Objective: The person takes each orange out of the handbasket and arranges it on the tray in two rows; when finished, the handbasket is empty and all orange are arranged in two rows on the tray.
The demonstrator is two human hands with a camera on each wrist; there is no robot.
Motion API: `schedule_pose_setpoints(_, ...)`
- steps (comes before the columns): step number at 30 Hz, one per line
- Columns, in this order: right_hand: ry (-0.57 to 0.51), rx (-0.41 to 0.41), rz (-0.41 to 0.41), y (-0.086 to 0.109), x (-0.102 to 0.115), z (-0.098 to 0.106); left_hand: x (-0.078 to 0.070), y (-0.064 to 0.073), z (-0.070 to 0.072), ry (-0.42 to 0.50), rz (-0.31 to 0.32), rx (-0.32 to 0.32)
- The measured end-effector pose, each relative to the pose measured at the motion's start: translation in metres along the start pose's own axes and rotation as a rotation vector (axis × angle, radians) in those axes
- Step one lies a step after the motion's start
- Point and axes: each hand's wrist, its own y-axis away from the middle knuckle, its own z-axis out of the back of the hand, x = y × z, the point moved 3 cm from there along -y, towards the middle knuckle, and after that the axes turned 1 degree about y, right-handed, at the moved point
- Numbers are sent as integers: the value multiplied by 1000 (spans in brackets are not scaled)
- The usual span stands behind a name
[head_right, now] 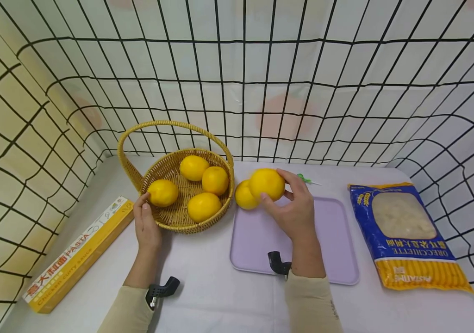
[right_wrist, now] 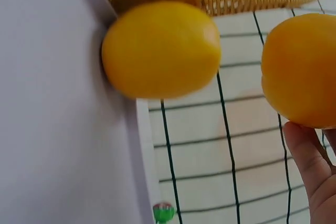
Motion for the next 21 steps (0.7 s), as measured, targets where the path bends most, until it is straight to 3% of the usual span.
schedule_pose_setpoints(8,50,-7,-195,-2,-21,20,0,0,0,0,-6,0)
schedule_pose_setpoints(21,69,-58,-348,-5,-51,35,-1,-1,0,17,-21,-10)
